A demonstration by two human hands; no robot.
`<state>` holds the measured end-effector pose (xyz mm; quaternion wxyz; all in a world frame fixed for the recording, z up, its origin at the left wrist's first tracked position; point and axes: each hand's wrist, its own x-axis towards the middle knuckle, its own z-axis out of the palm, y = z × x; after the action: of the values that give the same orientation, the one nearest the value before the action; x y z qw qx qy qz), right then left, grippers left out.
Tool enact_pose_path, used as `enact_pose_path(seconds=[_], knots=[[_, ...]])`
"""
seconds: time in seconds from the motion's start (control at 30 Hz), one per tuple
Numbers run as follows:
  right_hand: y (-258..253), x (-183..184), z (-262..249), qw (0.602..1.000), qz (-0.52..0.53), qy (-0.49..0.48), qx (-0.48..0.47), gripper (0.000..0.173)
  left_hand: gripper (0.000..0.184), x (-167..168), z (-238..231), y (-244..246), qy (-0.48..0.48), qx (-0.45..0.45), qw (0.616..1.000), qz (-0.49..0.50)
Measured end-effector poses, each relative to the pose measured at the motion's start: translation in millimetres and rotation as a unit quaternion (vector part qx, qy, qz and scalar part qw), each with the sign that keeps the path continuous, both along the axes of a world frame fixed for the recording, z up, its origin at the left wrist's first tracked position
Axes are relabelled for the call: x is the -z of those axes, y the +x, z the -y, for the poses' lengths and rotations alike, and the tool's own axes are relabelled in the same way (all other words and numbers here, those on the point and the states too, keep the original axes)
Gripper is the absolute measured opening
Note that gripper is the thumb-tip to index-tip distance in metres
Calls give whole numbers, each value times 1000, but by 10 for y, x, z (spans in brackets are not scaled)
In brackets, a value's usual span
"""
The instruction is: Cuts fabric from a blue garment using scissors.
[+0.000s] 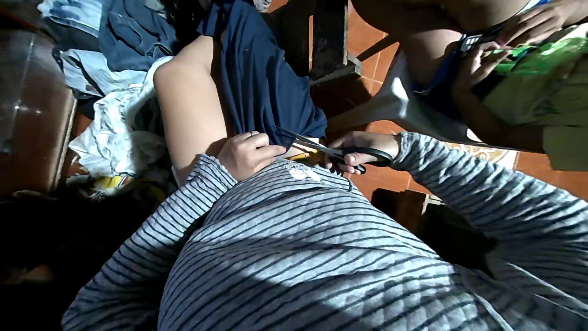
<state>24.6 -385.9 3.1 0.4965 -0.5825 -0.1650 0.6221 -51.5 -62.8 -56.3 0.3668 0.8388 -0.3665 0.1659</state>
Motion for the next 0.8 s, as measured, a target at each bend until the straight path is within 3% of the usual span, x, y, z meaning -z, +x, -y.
enact_pose_path(seconds=[0.5, 0.7, 0.8], knots=[[56, -36, 41, 997, 25, -66, -11, 58, 23, 31, -30, -42, -4, -37, 999, 14], [-162, -21, 45, 999, -40, 29, 23, 57, 25, -5, 2, -29, -20, -13, 999, 28], [-207, -109, -37, 997, -61, 29, 35, 59, 24, -37, 5, -21, -24, -7, 999, 30]])
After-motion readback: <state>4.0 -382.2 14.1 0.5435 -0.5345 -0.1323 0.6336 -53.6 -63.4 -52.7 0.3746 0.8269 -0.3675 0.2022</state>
